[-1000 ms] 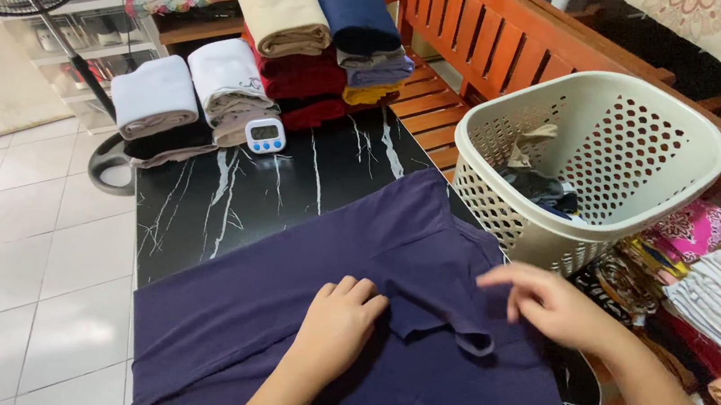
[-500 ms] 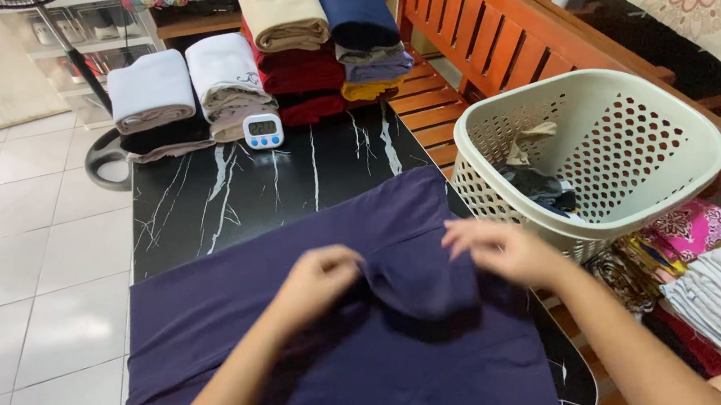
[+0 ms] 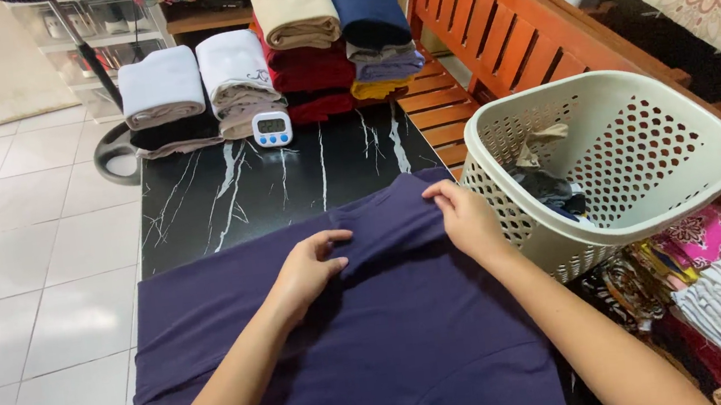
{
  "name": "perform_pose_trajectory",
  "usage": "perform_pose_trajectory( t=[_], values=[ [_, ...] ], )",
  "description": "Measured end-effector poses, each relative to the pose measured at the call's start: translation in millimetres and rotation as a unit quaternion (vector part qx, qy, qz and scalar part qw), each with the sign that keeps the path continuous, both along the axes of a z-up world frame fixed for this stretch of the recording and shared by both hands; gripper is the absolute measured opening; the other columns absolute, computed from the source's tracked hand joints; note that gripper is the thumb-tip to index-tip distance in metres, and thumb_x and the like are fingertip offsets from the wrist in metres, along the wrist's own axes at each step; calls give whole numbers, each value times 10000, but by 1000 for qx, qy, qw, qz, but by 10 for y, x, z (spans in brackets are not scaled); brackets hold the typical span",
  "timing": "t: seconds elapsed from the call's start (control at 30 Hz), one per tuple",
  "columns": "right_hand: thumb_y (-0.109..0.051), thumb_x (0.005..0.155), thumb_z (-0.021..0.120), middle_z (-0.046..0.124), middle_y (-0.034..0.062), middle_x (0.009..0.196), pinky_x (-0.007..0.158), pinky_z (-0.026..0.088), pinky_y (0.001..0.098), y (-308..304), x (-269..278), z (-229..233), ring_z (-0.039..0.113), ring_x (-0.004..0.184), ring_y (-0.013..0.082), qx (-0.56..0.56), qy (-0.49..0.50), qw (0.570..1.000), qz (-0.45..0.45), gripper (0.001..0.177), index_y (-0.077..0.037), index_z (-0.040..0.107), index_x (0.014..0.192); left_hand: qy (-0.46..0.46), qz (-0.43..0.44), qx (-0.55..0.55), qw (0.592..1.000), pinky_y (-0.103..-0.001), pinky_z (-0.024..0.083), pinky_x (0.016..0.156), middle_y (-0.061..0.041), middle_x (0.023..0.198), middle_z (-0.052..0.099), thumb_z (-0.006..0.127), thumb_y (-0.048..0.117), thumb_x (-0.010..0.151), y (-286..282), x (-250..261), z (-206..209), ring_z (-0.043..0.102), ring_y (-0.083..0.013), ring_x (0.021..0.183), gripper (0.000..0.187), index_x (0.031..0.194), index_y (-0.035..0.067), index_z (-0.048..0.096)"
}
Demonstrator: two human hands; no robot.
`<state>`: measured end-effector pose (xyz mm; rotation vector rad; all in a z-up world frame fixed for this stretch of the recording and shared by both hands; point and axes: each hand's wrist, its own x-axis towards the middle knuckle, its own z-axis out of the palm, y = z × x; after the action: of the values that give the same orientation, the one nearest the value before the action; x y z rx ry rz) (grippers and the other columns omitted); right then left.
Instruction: The person takes a shirt from a laundry basket, spreads it flat on a table, and folds it into a compact rectangle.
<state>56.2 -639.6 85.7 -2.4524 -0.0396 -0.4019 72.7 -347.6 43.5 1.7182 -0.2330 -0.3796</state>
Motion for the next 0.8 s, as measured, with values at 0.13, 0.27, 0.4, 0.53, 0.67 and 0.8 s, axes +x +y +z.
perform_pose_trajectory(
  t=[0.13,0.27,0.4,0.53,0.67,0.8],
  values=[
    [-204,1013,564,753,109,1135,891,526,421,-100,-95,-43,689,1038,319,-54,10,999,-1,258,-168,672,1244,25,-5,87,996,-331,516,1035,-159,1280,714,757,129,800,-30,-245,376,678,-242,1199,561,1355,138,672],
    [-297,946,637,699,101,1185,1031,416,500,-161,-205,-62,654,1126,297,-122,50,990,53,371,-207,602,1305,-80,-19,185,979,-338,522,1015,-157,1292,659,841,177,749,-64,-222,135,667,-276,1179,634,1347,102,644],
    [-130,723,728,463,144,1469,1016,405,481,-136,-385,229,534,1165,392,-148,140,967,153,712,-271,586,1407,-181,-28,278,943,-366,497,1011,-158,1393,494,906,180,687,-135,-372,319,596,-317,1204,767,1377,59,596],
    [0,708,650,484,165,1372,1002,429,467,-182,-357,9,552,1118,426,-154,105,971,147,667,-220,607,1337,-139,-20,344,928,-390,507,990,-116,1399,472,839,170,737,-186,-493,457,605,-319,1180,717,1395,84,568],
    [62,753,616,580,142,1223,935,466,451,-201,-280,139,606,1035,373,-218,-19,968,124,506,-175,719,1189,-196,-11,324,925,-397,523,984,-144,1322,528,720,47,755,-110,-365,230,623,-353,1145,563,1310,62,635],
    [56,802,610,631,108,1088,957,445,445,-194,-341,488,608,1050,344,-254,-224,932,129,273,-98,710,1005,-256,-14,272,928,-391,526,984,-176,1271,556,688,-38,697,-13,-384,366,633,-372,1129,565,1258,28,669]
  ],
)
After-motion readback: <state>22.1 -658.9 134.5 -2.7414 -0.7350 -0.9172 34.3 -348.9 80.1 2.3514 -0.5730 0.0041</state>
